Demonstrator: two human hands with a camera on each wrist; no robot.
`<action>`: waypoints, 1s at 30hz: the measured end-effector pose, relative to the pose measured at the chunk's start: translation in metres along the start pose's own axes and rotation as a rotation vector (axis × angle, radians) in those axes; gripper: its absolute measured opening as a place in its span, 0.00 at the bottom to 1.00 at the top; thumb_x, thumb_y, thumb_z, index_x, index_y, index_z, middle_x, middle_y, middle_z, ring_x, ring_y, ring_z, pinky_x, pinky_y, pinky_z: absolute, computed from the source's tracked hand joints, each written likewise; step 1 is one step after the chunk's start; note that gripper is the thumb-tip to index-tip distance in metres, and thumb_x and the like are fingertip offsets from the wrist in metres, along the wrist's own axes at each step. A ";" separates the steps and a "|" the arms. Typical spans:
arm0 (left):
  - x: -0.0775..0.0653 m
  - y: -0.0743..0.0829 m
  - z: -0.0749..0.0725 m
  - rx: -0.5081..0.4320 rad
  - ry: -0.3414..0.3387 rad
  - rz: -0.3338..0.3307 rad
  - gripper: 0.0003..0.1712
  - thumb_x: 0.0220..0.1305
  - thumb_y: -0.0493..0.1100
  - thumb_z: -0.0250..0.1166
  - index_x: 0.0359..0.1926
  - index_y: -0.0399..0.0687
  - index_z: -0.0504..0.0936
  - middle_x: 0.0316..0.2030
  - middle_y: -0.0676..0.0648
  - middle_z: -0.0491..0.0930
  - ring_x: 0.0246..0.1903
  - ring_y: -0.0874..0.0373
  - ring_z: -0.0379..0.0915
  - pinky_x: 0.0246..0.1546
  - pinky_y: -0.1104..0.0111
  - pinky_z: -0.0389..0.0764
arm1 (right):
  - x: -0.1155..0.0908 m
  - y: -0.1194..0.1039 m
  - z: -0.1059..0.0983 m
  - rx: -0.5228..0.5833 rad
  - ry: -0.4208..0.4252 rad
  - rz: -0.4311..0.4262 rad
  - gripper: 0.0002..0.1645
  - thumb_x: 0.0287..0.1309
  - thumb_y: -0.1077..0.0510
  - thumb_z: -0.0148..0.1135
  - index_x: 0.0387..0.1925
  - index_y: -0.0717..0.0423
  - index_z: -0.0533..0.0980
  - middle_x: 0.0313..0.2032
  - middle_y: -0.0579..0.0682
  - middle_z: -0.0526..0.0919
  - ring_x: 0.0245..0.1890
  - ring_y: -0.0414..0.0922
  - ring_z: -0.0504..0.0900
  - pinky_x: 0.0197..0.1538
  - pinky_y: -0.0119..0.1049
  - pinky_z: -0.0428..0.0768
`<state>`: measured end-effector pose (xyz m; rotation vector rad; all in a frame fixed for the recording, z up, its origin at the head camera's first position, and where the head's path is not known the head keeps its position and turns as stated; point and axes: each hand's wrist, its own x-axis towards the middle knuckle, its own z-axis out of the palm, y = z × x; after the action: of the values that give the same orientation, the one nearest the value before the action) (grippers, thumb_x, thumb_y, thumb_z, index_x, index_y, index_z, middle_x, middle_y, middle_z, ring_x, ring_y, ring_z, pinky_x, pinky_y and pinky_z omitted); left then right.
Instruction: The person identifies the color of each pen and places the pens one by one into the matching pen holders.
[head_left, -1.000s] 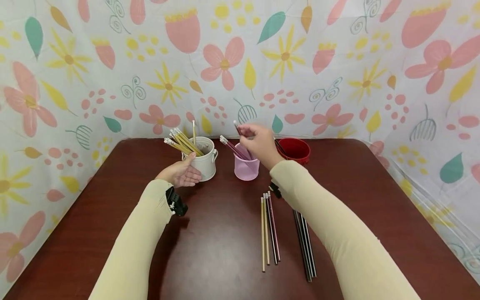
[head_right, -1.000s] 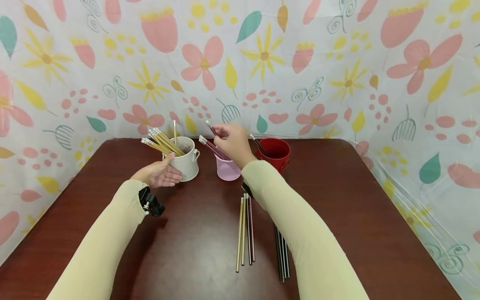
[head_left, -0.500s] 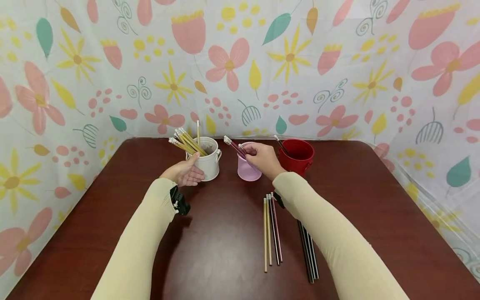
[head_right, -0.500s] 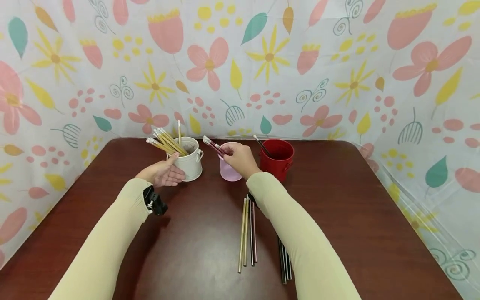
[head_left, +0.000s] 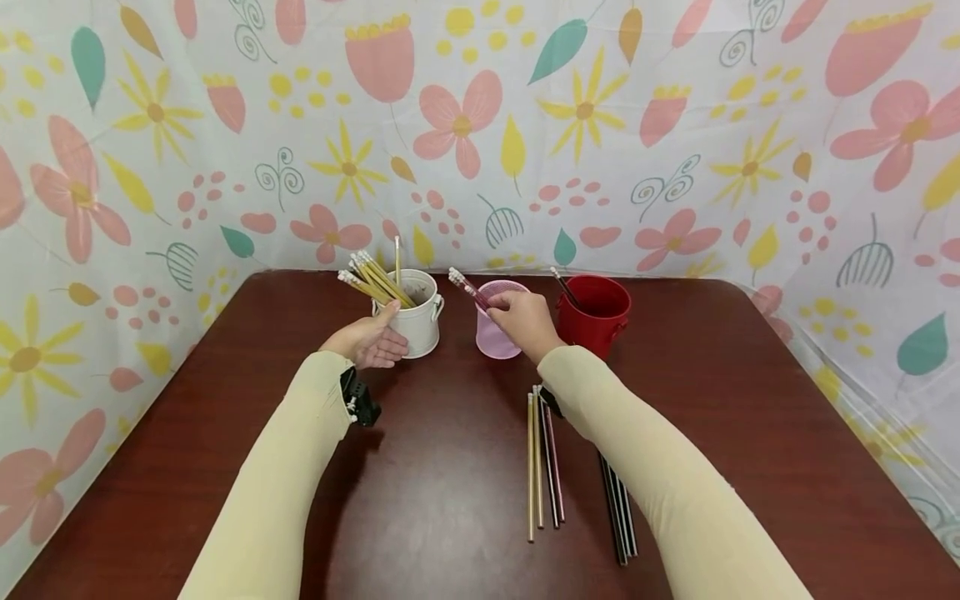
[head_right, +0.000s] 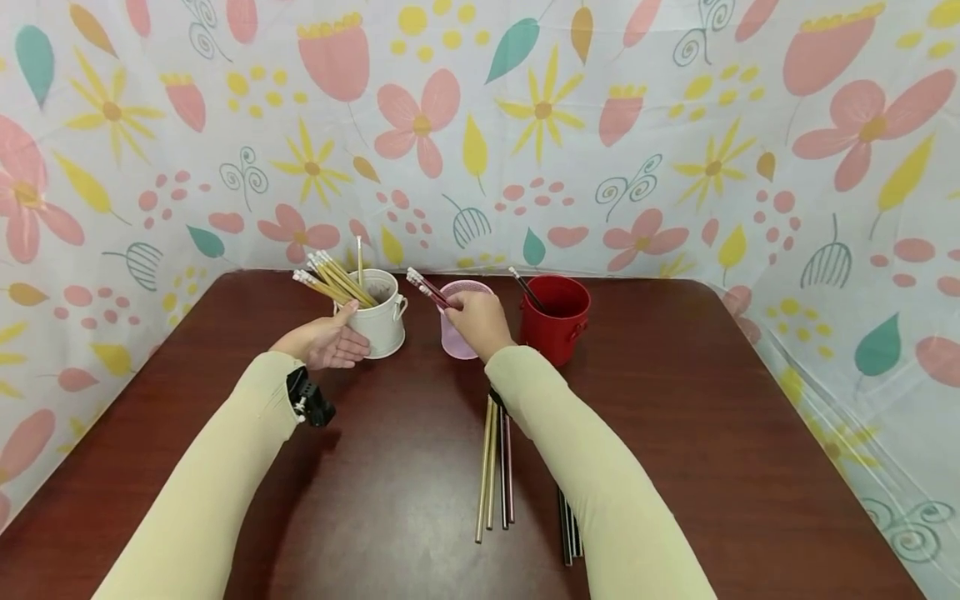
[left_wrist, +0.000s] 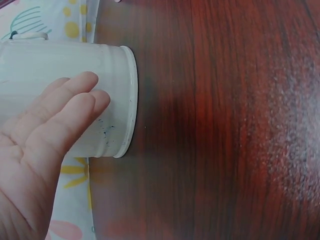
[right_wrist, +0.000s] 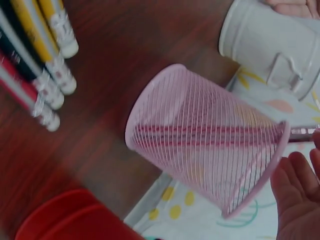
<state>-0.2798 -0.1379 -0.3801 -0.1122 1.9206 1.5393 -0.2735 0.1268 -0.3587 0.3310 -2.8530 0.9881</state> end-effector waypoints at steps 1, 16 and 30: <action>0.000 0.001 0.000 0.001 -0.001 -0.002 0.52 0.72 0.68 0.28 0.68 0.19 0.54 0.67 0.25 0.57 0.69 0.36 0.55 0.69 0.53 0.59 | -0.001 0.001 -0.002 -0.005 -0.012 0.003 0.13 0.62 0.58 0.62 0.45 0.60 0.85 0.42 0.54 0.87 0.47 0.53 0.80 0.55 0.44 0.77; -0.001 0.003 0.001 0.008 -0.030 -0.003 0.53 0.71 0.69 0.25 0.69 0.19 0.51 0.69 0.24 0.54 0.70 0.36 0.52 0.70 0.53 0.57 | -0.057 0.044 -0.066 -0.254 -0.300 -0.048 0.09 0.51 0.65 0.57 0.25 0.62 0.83 0.21 0.51 0.83 0.24 0.44 0.75 0.33 0.38 0.77; -0.002 0.000 0.000 0.007 -0.060 0.025 0.55 0.70 0.70 0.25 0.68 0.17 0.49 0.69 0.23 0.52 0.70 0.34 0.51 0.70 0.53 0.56 | -0.112 0.099 -0.075 -0.279 -0.621 0.300 0.13 0.55 0.59 0.62 0.19 0.61 0.78 0.17 0.53 0.79 0.16 0.45 0.76 0.19 0.33 0.72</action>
<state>-0.2780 -0.1384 -0.3787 -0.0382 1.8866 1.5351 -0.1869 0.2687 -0.3778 0.2120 -3.6353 0.5712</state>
